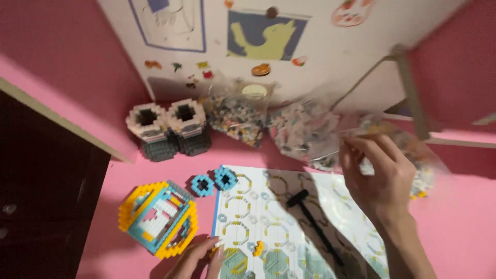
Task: Assembling a complex structure using small plastic toy blocks, following an instruction manual and using a small hammer to secure pieces.
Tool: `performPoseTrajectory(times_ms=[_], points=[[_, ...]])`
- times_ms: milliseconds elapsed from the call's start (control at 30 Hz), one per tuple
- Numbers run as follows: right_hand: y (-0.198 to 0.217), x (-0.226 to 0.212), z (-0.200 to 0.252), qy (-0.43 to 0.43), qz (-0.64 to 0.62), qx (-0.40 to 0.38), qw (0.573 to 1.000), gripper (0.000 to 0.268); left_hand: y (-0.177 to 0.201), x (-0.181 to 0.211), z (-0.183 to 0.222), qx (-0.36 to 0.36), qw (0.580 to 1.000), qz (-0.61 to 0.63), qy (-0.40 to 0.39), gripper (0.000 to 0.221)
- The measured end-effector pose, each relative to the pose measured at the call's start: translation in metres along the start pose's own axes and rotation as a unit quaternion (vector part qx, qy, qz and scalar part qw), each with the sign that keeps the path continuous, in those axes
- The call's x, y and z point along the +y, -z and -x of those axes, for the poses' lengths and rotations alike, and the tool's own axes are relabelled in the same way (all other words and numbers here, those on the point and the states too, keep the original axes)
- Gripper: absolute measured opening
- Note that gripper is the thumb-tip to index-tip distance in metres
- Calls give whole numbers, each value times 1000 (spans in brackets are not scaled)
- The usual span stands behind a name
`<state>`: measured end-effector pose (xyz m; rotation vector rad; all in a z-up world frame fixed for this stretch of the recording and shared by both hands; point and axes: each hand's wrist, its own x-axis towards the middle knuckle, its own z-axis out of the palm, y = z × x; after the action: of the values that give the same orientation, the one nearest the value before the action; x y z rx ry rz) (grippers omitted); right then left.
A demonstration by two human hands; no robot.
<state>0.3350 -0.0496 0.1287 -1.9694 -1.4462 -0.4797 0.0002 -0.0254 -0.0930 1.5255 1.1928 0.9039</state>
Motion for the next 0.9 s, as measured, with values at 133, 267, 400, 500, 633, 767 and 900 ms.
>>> performPoseTrajectory(times_ms=[133, 267, 400, 500, 633, 767, 900], points=[[-4, 25, -21, -7, -30, -19, 999, 15, -9, -55, -11, -38, 999, -28, 0, 30], [-25, 51, -49, 4, -61, -71, 996, 16, -12, -62, -11, -59, 998, -14, -17, 30], [-42, 58, -77, -52, 17, -276, 960, 23, -5, -42, -19, -95, 989, -81, 77, 37], [-51, 58, -83, -67, 20, -326, 943, 29, -6, -20, -14, -45, 994, -47, 89, 34], [-48, 48, -85, -91, -114, -311, 939, 29, -7, -2, -10, 9, 998, -57, 10, 27], [-43, 45, -89, -61, -57, -332, 939, 34, -8, -14, -14, -22, 996, -54, 63, 30], [-51, 50, -87, -96, -95, -315, 939, 30, -10, -33, -13, -24, 999, 31, 0, 31]])
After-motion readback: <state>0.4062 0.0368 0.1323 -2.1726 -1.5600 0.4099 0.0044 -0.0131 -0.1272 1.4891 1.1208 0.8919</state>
